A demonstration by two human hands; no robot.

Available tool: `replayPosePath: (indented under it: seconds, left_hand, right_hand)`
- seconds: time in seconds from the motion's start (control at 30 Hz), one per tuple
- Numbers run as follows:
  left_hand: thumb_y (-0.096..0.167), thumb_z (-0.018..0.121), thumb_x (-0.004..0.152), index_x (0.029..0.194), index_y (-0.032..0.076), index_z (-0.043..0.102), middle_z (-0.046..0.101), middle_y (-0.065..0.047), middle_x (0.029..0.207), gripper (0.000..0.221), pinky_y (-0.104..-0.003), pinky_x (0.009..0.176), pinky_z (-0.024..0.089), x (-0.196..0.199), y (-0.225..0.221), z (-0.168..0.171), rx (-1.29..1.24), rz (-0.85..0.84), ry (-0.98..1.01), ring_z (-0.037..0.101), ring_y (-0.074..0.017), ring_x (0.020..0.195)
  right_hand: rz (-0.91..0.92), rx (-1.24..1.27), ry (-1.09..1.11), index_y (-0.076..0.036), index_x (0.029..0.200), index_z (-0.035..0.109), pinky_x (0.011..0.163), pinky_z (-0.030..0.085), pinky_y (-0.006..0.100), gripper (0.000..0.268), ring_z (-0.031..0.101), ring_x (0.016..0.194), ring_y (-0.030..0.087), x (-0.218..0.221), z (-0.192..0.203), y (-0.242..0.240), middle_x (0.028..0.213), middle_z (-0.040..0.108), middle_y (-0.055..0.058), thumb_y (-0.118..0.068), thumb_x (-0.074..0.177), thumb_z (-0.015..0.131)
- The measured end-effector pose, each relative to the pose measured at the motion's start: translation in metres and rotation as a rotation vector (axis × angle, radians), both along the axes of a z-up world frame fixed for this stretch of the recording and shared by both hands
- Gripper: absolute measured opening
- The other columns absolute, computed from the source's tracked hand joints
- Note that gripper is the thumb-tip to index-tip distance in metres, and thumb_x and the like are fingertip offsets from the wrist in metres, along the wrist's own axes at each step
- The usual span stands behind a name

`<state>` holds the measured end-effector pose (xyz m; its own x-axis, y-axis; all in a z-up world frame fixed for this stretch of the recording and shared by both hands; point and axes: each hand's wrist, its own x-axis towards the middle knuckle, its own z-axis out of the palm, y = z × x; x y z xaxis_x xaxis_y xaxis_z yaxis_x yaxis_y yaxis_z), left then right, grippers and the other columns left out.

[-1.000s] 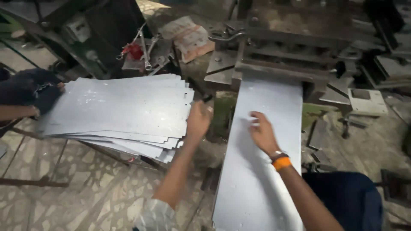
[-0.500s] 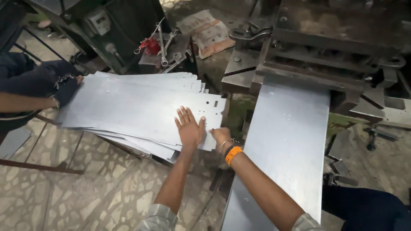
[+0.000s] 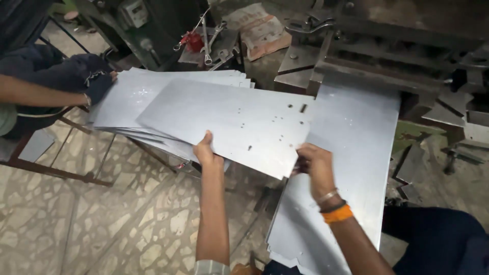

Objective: Manually feeding metal sheets into a stamping machine and stacking the processed sheets.

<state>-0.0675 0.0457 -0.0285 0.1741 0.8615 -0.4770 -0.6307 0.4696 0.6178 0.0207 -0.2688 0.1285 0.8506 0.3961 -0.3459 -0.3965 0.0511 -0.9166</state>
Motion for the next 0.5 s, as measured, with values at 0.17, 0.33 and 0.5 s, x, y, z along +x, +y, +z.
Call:
replayPosePath:
  seconds: [0.17, 0.33, 0.5]
  left_hand:
    - [0.002, 0.088, 0.071, 0.128, 0.001, 0.061, 0.071, -0.019, 0.103, 0.063, -0.044, 0.079, 0.061, -0.038, -0.064, 0.067, 0.165, -0.210, 0.107, 0.073, -0.0317, 0.091]
    - [0.017, 0.073, 0.071, 0.143, -0.014, 0.043, 0.062, -0.036, 0.120, 0.085, -0.050, 0.100, 0.043, -0.058, -0.101, 0.076, 0.401, -0.642, 0.291, 0.062, -0.0435, 0.104]
    - [0.017, 0.093, 0.066, 0.118, 0.010, 0.068, 0.070, -0.011, 0.087, 0.059, -0.037, 0.068, 0.059, -0.049, -0.164, 0.085, 0.330, -0.792, 0.271, 0.070, -0.0214, 0.075]
  right_hand:
    - [-0.083, 0.110, -0.123, -0.008, 0.114, 0.068, 0.066, 0.061, 0.040, 0.050, 0.075, 0.080, 0.033, 0.041, -0.031, -0.134, 0.093, 0.073, 0.023, -0.048, 0.106, 0.039]
    - [-0.074, -0.035, -0.124, 0.006, 0.125, 0.055, 0.073, 0.047, 0.039, 0.050, 0.061, 0.084, 0.031, 0.015, 0.013, -0.181, 0.107, 0.066, 0.024, -0.035, 0.114, 0.030]
    - [0.152, 0.005, -0.031, 0.003, 0.137, 0.058, 0.069, 0.057, 0.044, 0.097, 0.074, 0.088, 0.039, 0.018, -0.054, -0.216, 0.101, 0.074, 0.030, -0.078, 0.093, 0.028]
